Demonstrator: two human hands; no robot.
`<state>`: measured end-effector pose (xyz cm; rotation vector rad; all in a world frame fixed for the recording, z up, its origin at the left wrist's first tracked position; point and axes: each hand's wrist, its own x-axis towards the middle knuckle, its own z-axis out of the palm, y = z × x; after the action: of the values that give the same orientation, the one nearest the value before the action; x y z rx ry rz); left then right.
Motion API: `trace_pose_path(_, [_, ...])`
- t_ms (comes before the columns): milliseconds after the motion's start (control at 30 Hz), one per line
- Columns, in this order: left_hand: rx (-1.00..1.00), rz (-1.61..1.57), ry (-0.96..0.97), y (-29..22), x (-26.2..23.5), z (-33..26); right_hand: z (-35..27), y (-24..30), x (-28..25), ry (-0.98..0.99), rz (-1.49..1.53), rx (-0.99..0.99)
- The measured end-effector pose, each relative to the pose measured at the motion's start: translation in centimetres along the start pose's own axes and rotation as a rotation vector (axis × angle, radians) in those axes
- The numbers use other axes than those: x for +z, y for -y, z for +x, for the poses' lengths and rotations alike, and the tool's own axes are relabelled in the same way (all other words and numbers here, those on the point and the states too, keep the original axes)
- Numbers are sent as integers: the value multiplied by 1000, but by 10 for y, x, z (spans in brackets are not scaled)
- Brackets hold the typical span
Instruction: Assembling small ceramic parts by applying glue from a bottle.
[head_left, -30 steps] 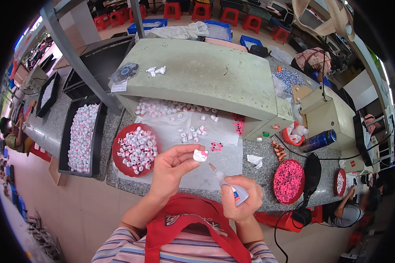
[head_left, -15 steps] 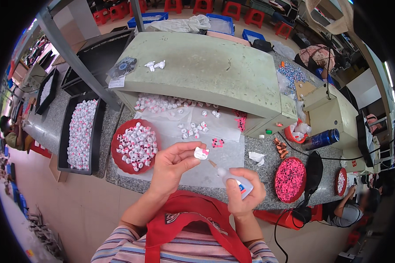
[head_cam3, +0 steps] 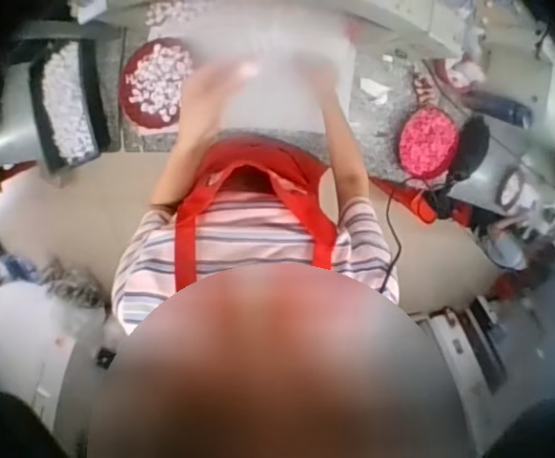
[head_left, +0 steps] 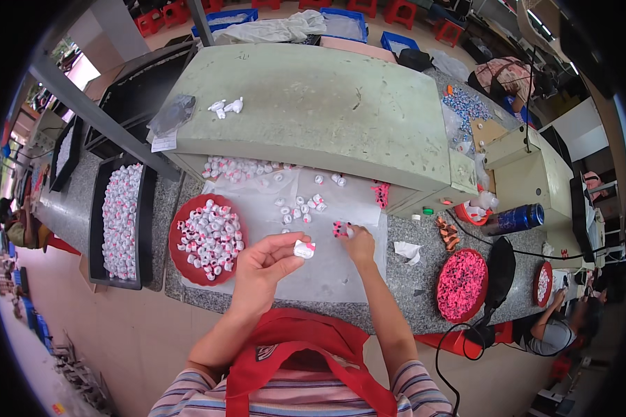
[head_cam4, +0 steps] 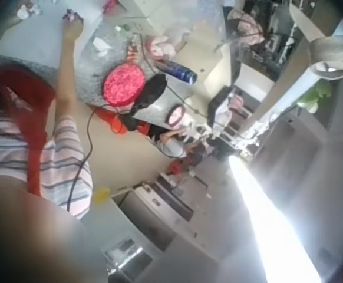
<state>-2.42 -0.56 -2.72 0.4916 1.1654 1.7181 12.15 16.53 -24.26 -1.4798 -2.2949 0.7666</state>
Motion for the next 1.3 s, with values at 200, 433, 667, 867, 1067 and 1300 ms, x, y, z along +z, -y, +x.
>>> trace_pose_path(200, [25, 3, -15, -2, -1, -7, -8, 10, -19, 26, -42, 21])
trace_pose_path(433, [191, 86, 6, -7, 12, -26, -85, 165, -172, 185, 1117, 138])
trace_pose_path(667, [337, 98, 107, -10, 19, -43, -117, 190, -184, 209, 1118, -43])
trace_pose_path(867, [359, 85, 169, -15, 18, -49, -129, 187, -172, 29, 1004, -195])
trace_pose_path(1067, [233, -64, 151, -16, 20, -44, -124, 191, -174, -9, 921, -236])
trace_pose_path(1300, [359, 103, 143, -6, 21, -28, -106, 189, -176, 4, 821, -273])
